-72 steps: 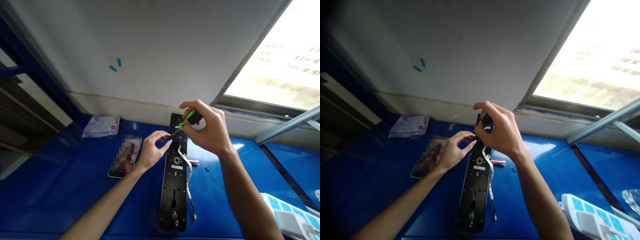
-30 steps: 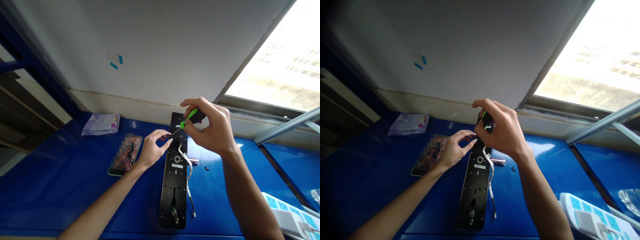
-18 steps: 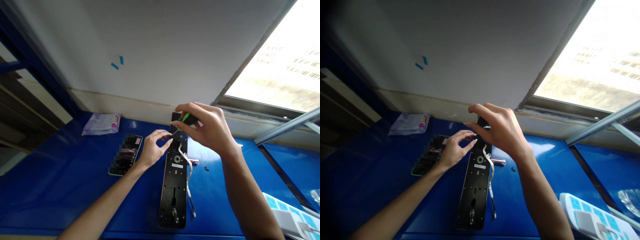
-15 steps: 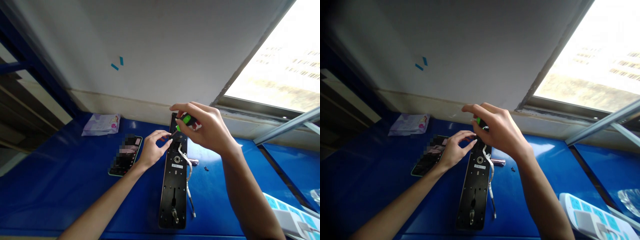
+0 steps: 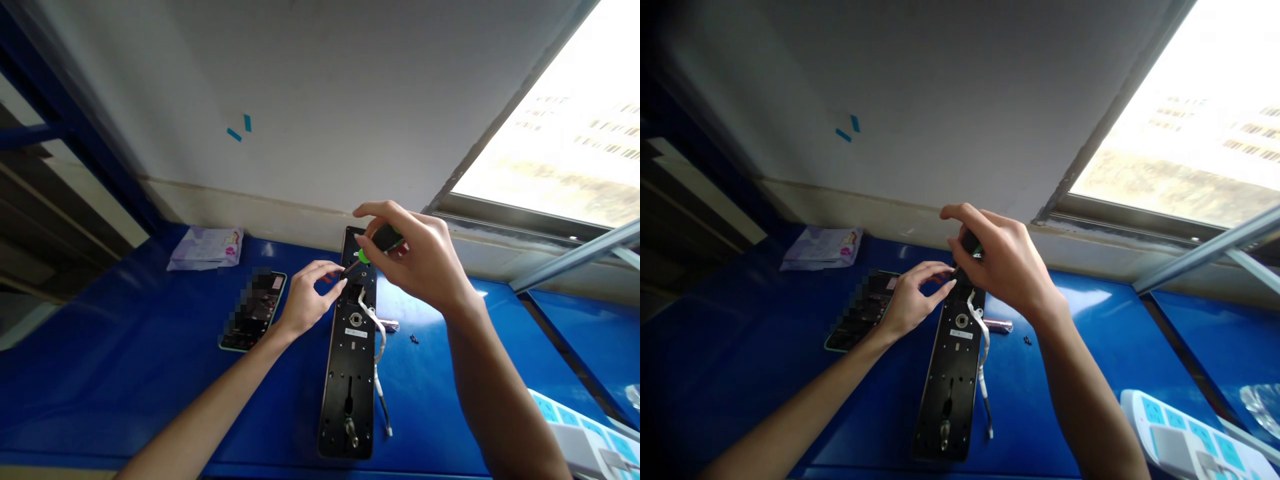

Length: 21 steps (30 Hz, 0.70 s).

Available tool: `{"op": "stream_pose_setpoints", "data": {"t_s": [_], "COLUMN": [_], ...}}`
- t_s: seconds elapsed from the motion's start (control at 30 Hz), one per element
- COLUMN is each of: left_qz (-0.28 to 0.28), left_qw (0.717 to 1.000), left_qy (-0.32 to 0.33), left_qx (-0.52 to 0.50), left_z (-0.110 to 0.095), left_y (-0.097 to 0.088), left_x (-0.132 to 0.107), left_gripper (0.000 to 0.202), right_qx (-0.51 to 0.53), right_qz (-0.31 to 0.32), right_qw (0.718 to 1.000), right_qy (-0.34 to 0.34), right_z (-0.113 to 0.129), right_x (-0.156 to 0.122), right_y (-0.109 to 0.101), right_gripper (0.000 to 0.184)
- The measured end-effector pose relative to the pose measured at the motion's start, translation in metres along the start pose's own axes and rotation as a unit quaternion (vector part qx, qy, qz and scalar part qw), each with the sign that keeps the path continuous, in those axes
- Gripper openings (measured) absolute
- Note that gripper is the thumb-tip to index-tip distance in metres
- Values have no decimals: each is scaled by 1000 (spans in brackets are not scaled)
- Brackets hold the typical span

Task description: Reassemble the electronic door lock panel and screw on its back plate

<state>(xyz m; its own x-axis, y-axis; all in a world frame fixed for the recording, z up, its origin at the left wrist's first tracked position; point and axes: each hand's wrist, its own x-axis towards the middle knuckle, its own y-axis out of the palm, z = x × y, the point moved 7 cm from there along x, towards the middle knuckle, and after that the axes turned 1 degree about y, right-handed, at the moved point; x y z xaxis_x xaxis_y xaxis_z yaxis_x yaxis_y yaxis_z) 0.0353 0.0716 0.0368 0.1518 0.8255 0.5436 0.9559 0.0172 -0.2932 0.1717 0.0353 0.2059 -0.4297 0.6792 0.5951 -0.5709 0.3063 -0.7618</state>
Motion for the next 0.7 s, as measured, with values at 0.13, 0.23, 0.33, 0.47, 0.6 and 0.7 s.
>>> {"op": "stream_pose_setpoints", "data": {"t_s": [0.13, 0.23, 0.33, 0.47, 0.6, 0.7], "left_qz": [2, 12, 11, 7, 19, 33], "left_qw": [1000, 1000, 1000, 1000, 999, 998], "left_qy": [-2, -5, 1, 11, 15, 13], "left_qx": [5, 11, 14, 17, 36, 50], "left_z": [0, 0, -1, -4, -7, -9], "left_y": [0, 0, 0, 0, 1, 0], "left_x": [1, 2, 4, 5, 5, 5], "left_gripper": [15, 16, 13, 9, 11, 12], "right_qx": [13, 9, 12, 10, 20, 25], "right_qz": [-23, -45, -54, -42, -33, -33], "right_qw": [1000, 999, 998, 999, 999, 999], "right_qy": [-13, -12, -16, -20, -13, -14], "right_z": [4, 6, 6, 3, -2, -2], "right_x": [-1, -2, -3, -4, -6, -6], "right_y": [-6, -12, -15, -10, -5, -7], "right_gripper": [43, 39, 38, 40, 39, 38]}}
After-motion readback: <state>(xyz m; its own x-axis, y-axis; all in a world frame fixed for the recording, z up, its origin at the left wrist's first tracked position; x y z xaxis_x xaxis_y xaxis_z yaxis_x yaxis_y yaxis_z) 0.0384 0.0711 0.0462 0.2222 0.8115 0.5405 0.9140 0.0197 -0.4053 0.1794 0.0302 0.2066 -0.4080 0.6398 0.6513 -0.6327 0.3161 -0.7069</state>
